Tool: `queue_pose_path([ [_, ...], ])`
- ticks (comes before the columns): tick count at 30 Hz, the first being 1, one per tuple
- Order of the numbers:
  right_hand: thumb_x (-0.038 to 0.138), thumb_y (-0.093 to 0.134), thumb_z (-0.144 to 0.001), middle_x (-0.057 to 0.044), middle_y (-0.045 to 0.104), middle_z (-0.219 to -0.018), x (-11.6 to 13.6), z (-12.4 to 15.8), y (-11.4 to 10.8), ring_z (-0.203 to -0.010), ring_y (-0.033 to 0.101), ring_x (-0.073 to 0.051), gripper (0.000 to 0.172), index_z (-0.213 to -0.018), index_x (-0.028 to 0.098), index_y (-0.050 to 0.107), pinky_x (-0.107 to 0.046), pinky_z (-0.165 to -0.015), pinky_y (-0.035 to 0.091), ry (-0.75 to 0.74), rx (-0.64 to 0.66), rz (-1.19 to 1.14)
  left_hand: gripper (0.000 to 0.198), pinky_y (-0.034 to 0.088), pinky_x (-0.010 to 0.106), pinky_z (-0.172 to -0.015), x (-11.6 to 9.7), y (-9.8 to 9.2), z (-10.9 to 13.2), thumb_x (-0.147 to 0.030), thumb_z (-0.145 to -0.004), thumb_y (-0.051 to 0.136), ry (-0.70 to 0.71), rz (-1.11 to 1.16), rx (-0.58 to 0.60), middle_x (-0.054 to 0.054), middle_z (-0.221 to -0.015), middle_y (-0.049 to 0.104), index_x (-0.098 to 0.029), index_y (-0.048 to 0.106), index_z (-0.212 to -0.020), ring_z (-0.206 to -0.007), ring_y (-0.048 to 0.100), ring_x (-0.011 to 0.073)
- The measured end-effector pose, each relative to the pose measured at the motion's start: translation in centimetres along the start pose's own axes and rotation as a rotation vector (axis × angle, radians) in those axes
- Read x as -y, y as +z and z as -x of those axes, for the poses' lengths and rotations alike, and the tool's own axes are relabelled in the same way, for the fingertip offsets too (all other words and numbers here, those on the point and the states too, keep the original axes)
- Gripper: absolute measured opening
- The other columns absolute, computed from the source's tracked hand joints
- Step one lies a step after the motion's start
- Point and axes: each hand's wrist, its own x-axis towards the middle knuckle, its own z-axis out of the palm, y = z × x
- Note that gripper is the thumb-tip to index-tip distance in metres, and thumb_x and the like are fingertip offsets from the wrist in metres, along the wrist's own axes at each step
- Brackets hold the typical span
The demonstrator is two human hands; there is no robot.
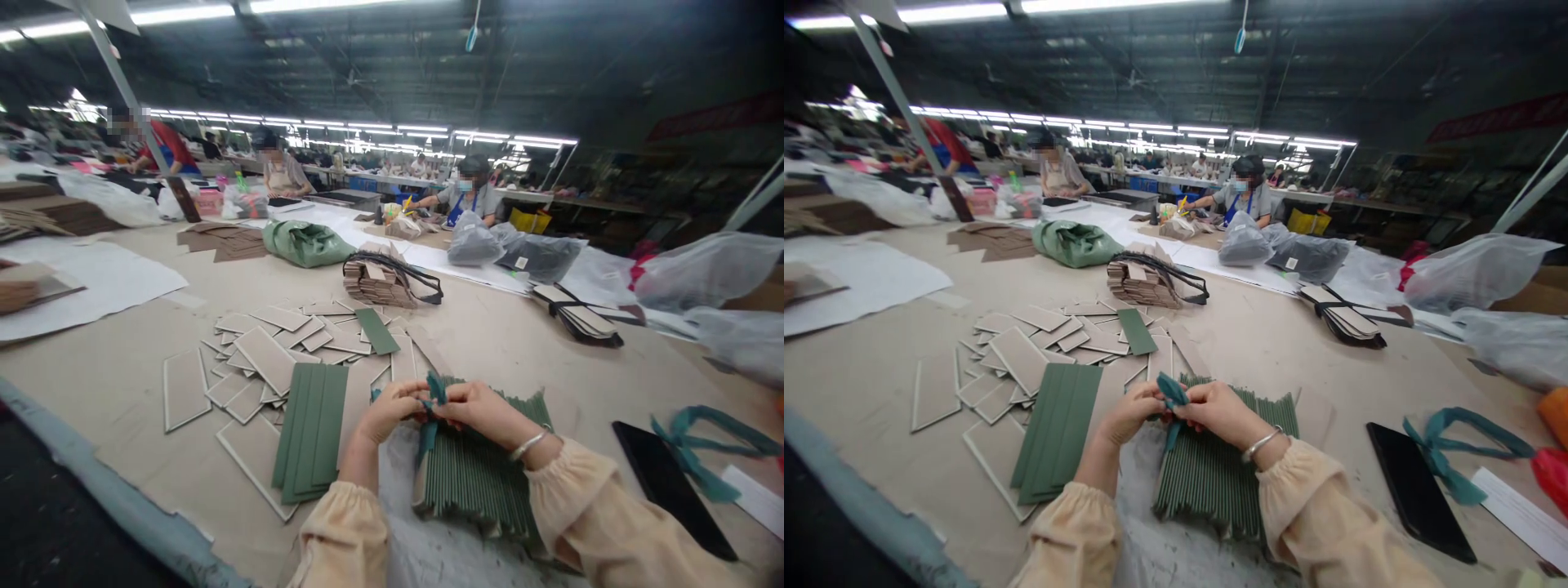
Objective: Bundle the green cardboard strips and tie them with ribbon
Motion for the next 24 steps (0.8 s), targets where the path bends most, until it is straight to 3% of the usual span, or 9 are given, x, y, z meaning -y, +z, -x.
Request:
queue_pose_path([
  [3,0.023,0.058,-0.072,0.001,0.062,-0.061,0.4,0.2,-0.1,-0.055,0.051,-0.011,0.015,-0.074,0.017,0.071,-0.023,-0.053,0.036,-0.078,-0.063,0.297,0.038,0.039,0.020,-0.055,0.1,0.1,-0.2,-0.022,-0.065,0.056,-0.021,0.022,-0.054,0.004,-0.070,0.064,-0.010,0.067,-0.099,-0.057,0.052,0.0100],
  [6,0.008,0.052,-0.067,0.000,0.066,-0.072,0.5,0.3,0.5,-0.066,0.056,-0.012,0.023,-0.076,0.019,0.070,-0.023,-0.063,0.039,-0.253,-0.179,0.572,0.036,0.039,0.020,-0.054,0.2,0.3,-0.5,-0.028,-0.069,0.054,-0.063,-0.005,-0.121,0.003,-0.068,0.063,-0.010,0.067,-0.098,-0.054,0.052,0.0094],
  [9,0.006,0.049,-0.069,-0.001,0.063,-0.078,0.4,0.4,1.0,-0.071,0.055,-0.014,0.024,-0.081,0.019,0.064,-0.024,-0.064,0.038,-0.384,-0.308,0.839,0.030,0.035,0.018,-0.048,0.1,0.6,-0.5,-0.029,-0.069,0.057,-0.040,-0.130,-0.134,-0.001,-0.059,0.055,-0.009,0.068,-0.091,-0.049,0.046,0.0074],
  [12,0.007,0.048,-0.075,-0.002,0.061,-0.081,-0.1,0.3,1.2,-0.074,0.055,-0.015,0.020,-0.085,0.020,0.061,-0.024,-0.065,0.038,-0.479,-0.350,1.018,0.029,0.028,0.017,-0.045,0.1,0.6,-0.2,-0.035,-0.072,0.060,0.012,-0.197,-0.067,-0.004,-0.053,0.047,-0.009,0.068,-0.081,-0.047,0.038,0.0052],
  [15,0.009,0.050,-0.078,-0.002,0.061,-0.082,-0.8,0.0,0.9,-0.073,0.056,-0.014,0.017,-0.082,0.020,0.062,-0.023,-0.065,0.039,-0.508,-0.376,0.985,0.036,0.029,0.017,-0.046,0.3,0.4,-0.2,-0.042,-0.072,0.062,-0.011,-0.188,-0.045,-0.004,-0.054,0.048,-0.009,0.068,-0.086,-0.047,0.039,0.0051],
  [19,0.009,0.053,-0.079,-0.001,0.063,-0.080,-1.5,-0.2,0.4,-0.074,0.058,-0.013,0.015,-0.077,0.020,0.063,-0.022,-0.066,0.041,-0.505,-0.412,0.859,0.030,0.035,0.019,-0.049,0.8,0.3,-0.6,-0.036,-0.070,0.063,-0.056,-0.199,-0.118,-0.002,-0.058,0.054,-0.012,0.064,-0.088,-0.051,0.048,0.0080],
  [22,0.008,0.053,-0.079,-0.002,0.065,-0.083,-1.8,-0.5,0.1,-0.077,0.060,-0.013,0.016,-0.079,0.019,0.065,-0.022,-0.070,0.044,-0.557,-0.402,0.812,0.015,0.037,0.020,-0.054,0.9,0.3,-1.0,-0.027,-0.072,0.059,0.047,-0.294,-0.193,-0.002,-0.062,0.054,-0.013,0.060,-0.077,-0.056,0.050,0.0092],
  [24,0.008,0.054,-0.079,-0.003,0.067,-0.088,-1.9,-0.7,0.0,-0.080,0.061,-0.013,0.016,-0.081,0.019,0.066,-0.022,-0.072,0.046,-0.587,-0.405,0.797,0.007,0.039,0.022,-0.060,0.9,0.2,-1.2,-0.020,-0.074,0.056,0.144,-0.493,-0.270,-0.001,-0.067,0.053,-0.014,0.057,-0.071,-0.064,0.051,0.0107],
])
